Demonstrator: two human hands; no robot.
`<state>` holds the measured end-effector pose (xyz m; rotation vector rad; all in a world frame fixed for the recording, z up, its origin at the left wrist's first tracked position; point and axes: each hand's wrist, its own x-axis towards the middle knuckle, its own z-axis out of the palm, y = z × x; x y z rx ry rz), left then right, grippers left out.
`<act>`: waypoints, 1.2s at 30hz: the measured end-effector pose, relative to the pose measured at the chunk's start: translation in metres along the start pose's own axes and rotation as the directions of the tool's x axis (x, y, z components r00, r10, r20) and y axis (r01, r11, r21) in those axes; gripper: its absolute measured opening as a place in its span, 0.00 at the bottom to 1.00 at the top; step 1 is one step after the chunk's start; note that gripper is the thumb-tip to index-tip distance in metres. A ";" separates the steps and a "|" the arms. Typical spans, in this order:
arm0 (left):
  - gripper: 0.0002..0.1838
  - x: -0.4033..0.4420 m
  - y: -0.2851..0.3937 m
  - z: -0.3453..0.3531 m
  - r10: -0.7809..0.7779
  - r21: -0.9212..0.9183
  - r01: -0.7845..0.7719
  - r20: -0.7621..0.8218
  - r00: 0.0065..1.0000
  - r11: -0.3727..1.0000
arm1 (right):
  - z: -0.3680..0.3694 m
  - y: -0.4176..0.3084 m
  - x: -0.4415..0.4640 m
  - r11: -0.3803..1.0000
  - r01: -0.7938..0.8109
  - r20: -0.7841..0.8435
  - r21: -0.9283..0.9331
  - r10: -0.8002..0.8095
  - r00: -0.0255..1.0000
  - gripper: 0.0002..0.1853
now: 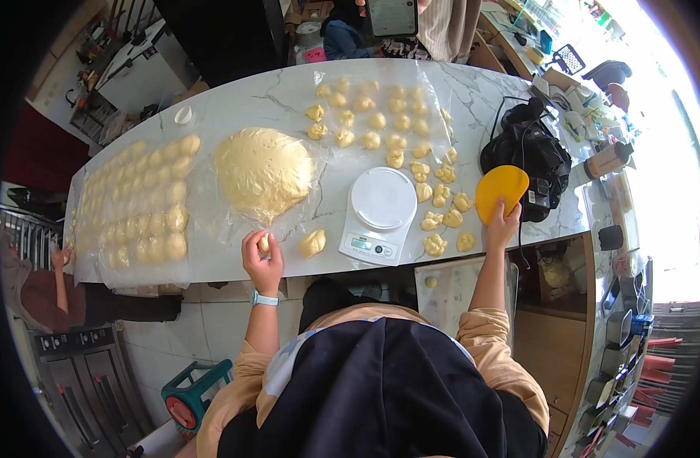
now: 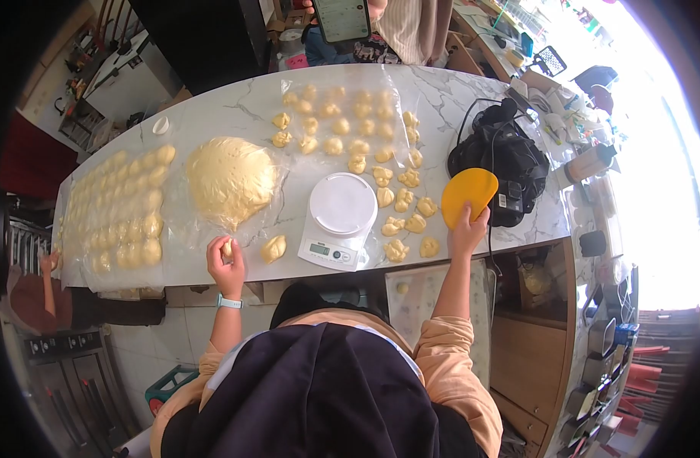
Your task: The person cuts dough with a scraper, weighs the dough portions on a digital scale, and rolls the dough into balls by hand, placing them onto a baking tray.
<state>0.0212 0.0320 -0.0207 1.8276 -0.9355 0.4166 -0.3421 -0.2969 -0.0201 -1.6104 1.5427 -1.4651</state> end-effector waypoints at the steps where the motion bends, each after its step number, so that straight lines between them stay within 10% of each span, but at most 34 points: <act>1: 0.08 0.000 0.000 0.000 -0.001 -0.001 0.001 0.001 1.000 1.000 | 0.000 0.000 0.000 1.000 0.002 -0.002 -0.001 -0.002 1.000 0.15; 36: 0.05 -0.001 0.000 0.000 -0.041 -0.026 0.042 0.036 0.999 0.999 | 0.000 0.001 -0.001 1.000 0.007 0.007 0.015 -0.007 1.000 0.14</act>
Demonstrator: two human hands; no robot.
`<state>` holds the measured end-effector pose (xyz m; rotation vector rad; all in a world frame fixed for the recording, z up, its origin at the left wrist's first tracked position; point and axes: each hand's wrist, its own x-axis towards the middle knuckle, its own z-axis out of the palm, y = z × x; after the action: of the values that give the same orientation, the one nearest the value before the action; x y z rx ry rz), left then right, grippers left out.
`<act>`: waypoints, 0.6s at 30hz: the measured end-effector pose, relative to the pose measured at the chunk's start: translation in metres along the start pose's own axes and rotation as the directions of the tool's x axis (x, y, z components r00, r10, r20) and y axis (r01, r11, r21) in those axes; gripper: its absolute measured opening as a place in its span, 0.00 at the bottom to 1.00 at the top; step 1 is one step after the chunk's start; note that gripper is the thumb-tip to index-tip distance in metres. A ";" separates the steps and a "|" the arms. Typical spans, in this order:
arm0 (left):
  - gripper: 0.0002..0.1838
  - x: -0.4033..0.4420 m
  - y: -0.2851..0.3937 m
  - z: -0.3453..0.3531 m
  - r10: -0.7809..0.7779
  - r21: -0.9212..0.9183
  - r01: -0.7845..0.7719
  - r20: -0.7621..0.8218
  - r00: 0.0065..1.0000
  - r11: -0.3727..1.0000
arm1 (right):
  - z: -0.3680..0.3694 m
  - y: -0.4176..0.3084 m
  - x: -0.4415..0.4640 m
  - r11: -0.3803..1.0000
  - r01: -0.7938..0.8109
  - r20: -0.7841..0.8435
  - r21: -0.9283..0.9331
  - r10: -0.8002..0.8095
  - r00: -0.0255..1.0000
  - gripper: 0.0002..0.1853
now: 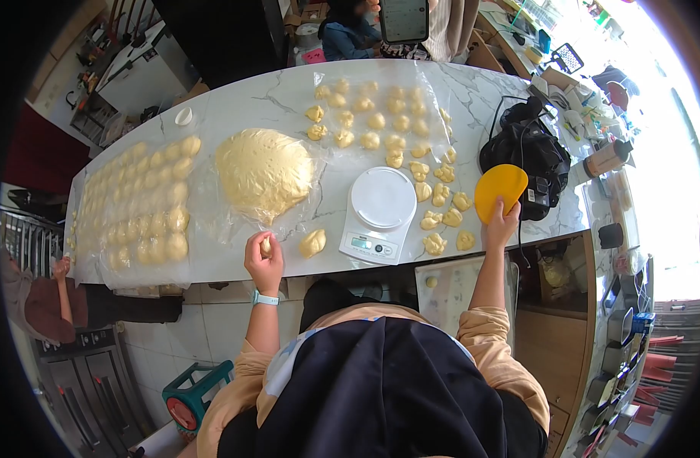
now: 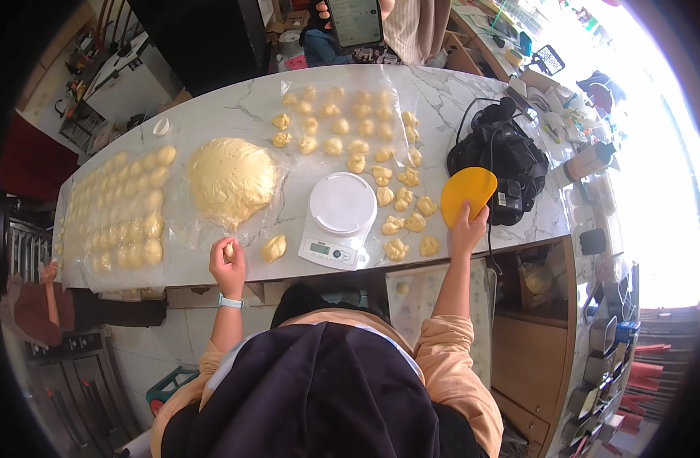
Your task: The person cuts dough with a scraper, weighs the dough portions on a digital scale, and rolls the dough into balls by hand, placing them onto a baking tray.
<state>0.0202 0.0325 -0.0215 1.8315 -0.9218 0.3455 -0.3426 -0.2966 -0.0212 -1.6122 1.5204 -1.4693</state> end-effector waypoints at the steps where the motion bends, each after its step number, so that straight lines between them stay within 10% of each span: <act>1: 0.05 0.000 0.000 0.000 -0.003 0.001 0.003 0.001 1.000 1.000 | 0.000 0.001 0.000 1.000 0.005 -0.002 0.007 -0.005 1.000 0.14; 18: 0.04 -0.001 -0.001 0.001 -0.040 -0.001 0.040 -0.003 0.999 0.999 | 0.000 0.001 0.000 1.000 0.006 -0.002 -0.014 -0.006 1.000 0.14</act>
<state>0.0199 0.0318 -0.0233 1.8458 -0.8818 0.3226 -0.3431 -0.2971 -0.0217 -1.6246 1.5319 -1.4671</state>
